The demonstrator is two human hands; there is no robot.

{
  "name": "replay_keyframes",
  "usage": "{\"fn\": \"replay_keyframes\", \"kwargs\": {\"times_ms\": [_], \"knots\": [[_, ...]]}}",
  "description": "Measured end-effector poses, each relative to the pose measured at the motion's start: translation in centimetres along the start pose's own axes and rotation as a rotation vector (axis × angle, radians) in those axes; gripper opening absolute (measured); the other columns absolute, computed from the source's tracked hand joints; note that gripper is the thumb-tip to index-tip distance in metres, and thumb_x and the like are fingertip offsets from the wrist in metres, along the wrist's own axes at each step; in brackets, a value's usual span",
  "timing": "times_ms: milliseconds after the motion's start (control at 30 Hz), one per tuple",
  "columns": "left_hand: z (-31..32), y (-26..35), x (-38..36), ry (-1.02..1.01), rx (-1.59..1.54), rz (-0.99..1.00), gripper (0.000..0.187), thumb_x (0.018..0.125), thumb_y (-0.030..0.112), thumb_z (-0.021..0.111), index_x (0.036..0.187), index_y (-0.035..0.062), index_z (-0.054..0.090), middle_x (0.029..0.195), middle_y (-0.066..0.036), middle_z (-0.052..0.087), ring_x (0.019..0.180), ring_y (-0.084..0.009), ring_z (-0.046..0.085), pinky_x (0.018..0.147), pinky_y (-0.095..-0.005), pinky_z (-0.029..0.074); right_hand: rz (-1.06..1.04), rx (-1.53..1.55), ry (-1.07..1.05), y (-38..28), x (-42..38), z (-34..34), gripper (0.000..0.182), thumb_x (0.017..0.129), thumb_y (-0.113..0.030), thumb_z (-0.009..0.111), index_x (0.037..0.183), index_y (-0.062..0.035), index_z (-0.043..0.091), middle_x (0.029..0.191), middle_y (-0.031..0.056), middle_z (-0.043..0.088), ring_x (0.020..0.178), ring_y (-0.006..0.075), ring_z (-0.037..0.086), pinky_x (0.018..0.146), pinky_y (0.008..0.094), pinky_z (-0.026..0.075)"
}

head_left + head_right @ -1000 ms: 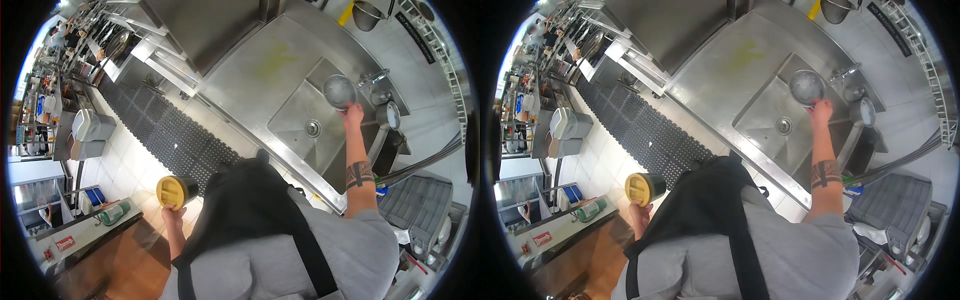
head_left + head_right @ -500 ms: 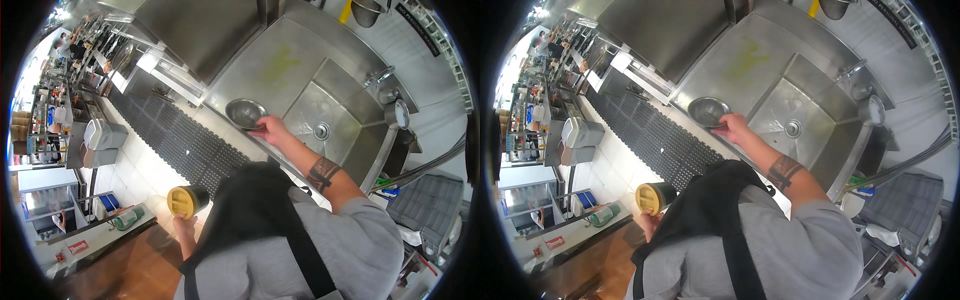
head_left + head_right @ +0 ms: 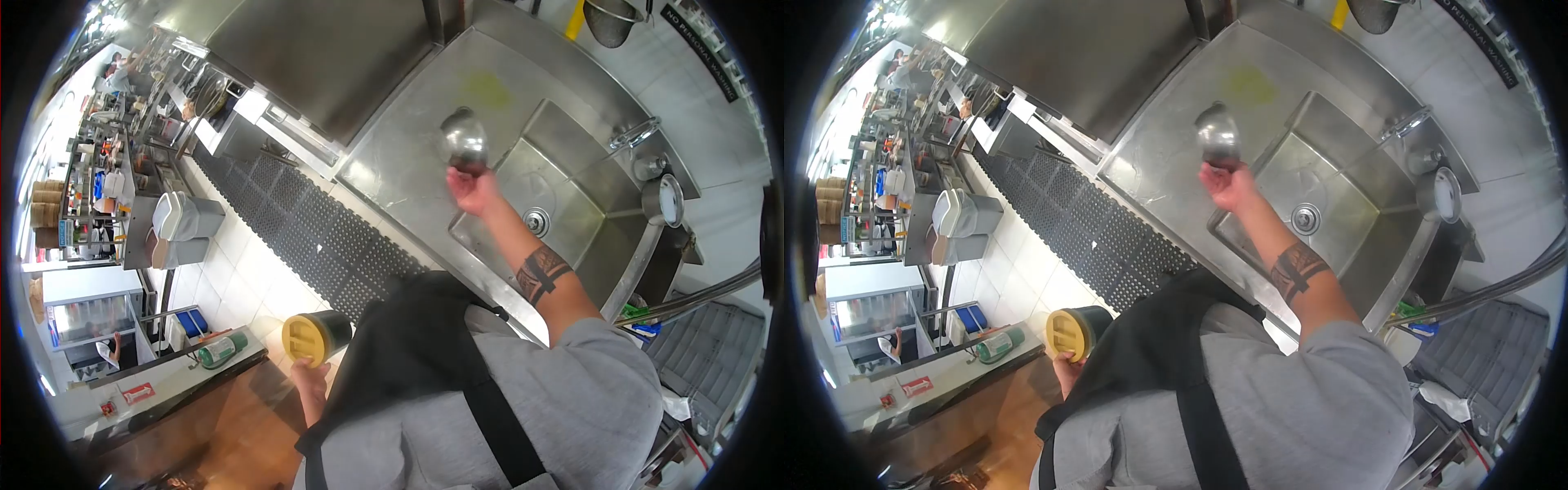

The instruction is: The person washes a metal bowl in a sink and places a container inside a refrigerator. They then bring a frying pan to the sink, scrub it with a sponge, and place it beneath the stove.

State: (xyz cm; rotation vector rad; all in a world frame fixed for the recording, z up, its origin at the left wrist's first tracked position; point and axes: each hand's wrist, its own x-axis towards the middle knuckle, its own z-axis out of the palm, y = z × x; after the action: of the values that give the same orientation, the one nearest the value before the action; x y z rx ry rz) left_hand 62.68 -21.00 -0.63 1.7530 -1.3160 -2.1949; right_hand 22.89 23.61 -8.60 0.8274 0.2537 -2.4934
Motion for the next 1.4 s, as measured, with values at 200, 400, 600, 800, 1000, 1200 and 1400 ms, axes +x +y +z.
{"fn": "replay_keyframes", "kwargs": {"times_ms": [200, 400, 600, 800, 1000, 1200, 1400], "knots": [[1.5, 0.2, 1.2, -0.025, 0.053, -0.04, 0.037, 0.069, 0.013, 0.051, 0.106, 0.0083, 0.054, 0.094, -0.008, 0.058, 0.067, -0.0241, 0.05, 0.058, -0.0388, 0.043, -0.228, 0.06, 0.062, -6.0, -5.9, -6.2, 0.022, 0.089, -0.009, 0.045, 0.095, 0.0069, 0.059, 0.077, 0.0158, 0.066, 0.064, 0.025, 0.069, 0.065, 0.0354, 0.06], [4.9, 1.1, 2.2, -0.014, 0.088, -0.005, 0.038, 0.07, 0.013, 0.05, 0.106, 0.0064, 0.054, 0.095, -0.01, 0.058, 0.064, -0.0246, 0.05, 0.057, -0.0377, 0.043, -0.591, 0.145, 0.234, -14.5, -10.2, -12.9, 0.021, 0.091, -0.006, 0.04, 0.096, 0.0071, 0.056, 0.082, 0.0184, 0.065, 0.071, 0.0272, 0.069, 0.069, 0.0379, 0.062], [5.8, 2.1, 4.2, -0.095, 0.131, 0.013, 0.037, 0.069, 0.013, 0.049, 0.105, 0.0055, 0.054, 0.093, -0.01, 0.057, 0.067, -0.024, 0.052, 0.053, -0.0344, 0.042, -0.76, -0.261, 0.555, -17.4, -12.9, -13.8, 0.025, 0.094, -0.002, 0.04, 0.113, 0.0128, 0.046, 0.105, 0.0249, 0.061, 0.093, 0.037, 0.068, 0.08, 0.0464, 0.062], [5.9, 2.2, 5.4, -0.127, 0.199, 0.036, 0.035, 0.071, 0.014, 0.051, 0.105, 0.0053, 0.053, 0.09, -0.01, 0.057, 0.065, -0.0246, 0.051, 0.054, -0.0339, 0.043, -0.851, -0.249, 0.547, -17.2, -13.8, -15.5, 0.028, 0.093, -0.001, 0.044, 0.116, 0.0148, 0.044, 0.106, 0.0273, 0.06, 0.094, 0.04, 0.067, 0.081, 0.0476, 0.062], [4.5, 1.5, 6.4, -0.09, 0.062, -0.096, 0.035, 0.072, 0.015, 0.053, 0.106, 0.0052, 0.054, 0.09, -0.012, 0.058, 0.066, -0.0263, 0.052, 0.06, -0.0367, 0.046, -0.855, -0.226, 0.546, -16.9, -14.1, -15.9, 0.027, 0.092, 0.0, 0.046, 0.115, 0.0142, 0.044, 0.103, 0.0254, 0.061, 0.091, 0.0386, 0.068, 0.079, 0.046, 0.063], [4.3, 1.0, 3.6, -0.04, 0.027, 0.021, 0.035, 0.072, 0.015, 0.053, 0.106, 0.0049, 0.053, 0.092, -0.012, 0.058, 0.066, -0.0272, 0.052, 0.064, -0.0402, 0.047, -1.071, -0.447, 0.763, -15.7, -14.6, -13.1, 0.026, 0.09, -0.002, 0.05, 0.114, 0.0089, 0.048, 0.1, 0.0208, 0.062, 0.086, 0.0316, 0.068, 0.068, 0.0395, 0.063], [-1.3, 0.2, 4.9, -0.111, 0.653, 0.377, 0.037, 0.07, 0.013, 0.055, 0.106, 0.0053, 0.053, 0.091, -0.009, 0.058, 0.066, -0.0238, 0.052, 0.06, -0.037, 0.046, -1.171, -0.912, 0.653, -11.4, -12.6, -7.8, 0.023, 0.087, -0.005, 0.059, 0.109, 0.0015, 0.054, 0.098, 0.0147, 0.063, 0.079, 0.02, 0.064, 0.06, 0.034, 0.061]]}}
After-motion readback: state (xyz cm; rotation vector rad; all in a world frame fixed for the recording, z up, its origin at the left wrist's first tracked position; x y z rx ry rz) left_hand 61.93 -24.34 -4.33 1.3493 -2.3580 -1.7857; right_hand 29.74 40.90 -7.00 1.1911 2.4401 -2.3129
